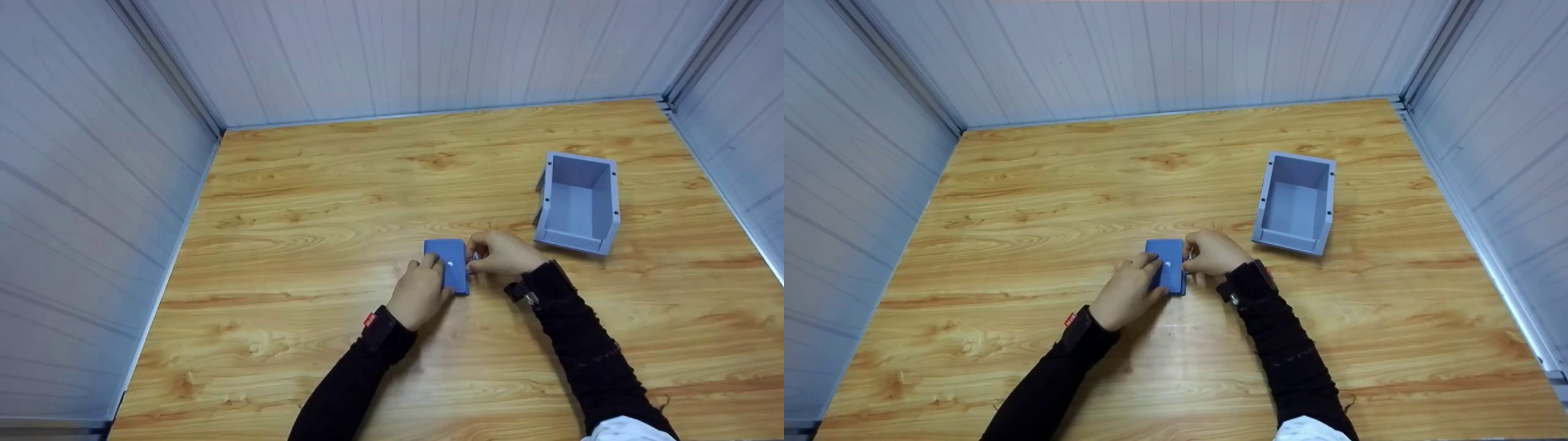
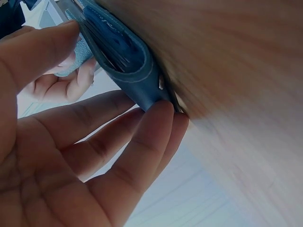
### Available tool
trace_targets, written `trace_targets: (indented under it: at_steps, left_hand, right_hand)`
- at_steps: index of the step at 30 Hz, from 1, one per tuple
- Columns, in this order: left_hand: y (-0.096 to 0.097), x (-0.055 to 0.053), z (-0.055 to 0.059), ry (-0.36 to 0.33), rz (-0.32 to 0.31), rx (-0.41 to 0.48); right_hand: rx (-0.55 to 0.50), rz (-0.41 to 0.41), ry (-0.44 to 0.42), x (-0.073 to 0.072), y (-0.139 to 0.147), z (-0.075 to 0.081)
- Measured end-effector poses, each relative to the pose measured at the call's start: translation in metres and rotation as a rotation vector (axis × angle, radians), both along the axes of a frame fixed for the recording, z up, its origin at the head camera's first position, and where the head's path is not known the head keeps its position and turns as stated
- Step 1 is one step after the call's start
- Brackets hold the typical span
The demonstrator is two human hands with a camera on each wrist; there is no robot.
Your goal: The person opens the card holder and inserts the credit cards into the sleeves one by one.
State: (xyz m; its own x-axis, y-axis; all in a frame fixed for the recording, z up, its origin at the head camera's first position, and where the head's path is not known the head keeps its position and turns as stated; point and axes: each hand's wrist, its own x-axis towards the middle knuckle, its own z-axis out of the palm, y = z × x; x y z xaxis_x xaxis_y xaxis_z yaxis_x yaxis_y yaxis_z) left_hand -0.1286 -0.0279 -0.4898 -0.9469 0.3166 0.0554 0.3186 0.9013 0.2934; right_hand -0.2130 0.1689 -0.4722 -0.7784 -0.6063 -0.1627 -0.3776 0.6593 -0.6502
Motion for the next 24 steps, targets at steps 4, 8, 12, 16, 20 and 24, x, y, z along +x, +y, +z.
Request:
trace_targets:
  at_steps: [4, 8, 12, 16, 20, 24]
  left_hand:
    - [0.0004, 0.0003, -0.0006, 0.006, -0.002, -0.004]
    - [0.0007, 0.0007, -0.0007, 0.012, 0.001, -0.008]
    - [0.0009, 0.0008, -0.0007, 0.012, 0.004, -0.005]
    - [0.0009, 0.0007, -0.0011, 0.014, 0.005, -0.011]
    - [0.0006, 0.0005, -0.0017, 0.024, 0.001, -0.012]
    - [0.0, 0.0003, -0.0025, 0.059, -0.01, -0.024]
  right_hand:
    - [-0.011, 0.002, -0.005, 0.0002, -0.0008, -0.0004]
    - [-0.01, -0.017, -0.009, -0.0004, -0.0017, -0.0027]
    - [-0.013, -0.049, -0.017, -0.0003, -0.004, -0.0051]
    - [0.001, -0.065, -0.012, 0.0008, -0.0067, -0.0061]
    - [0.032, -0.063, 0.053, 0.0019, -0.0085, -0.0063]
    - [0.009, -0.028, 0.12, 0.0025, -0.0098, -0.0061]
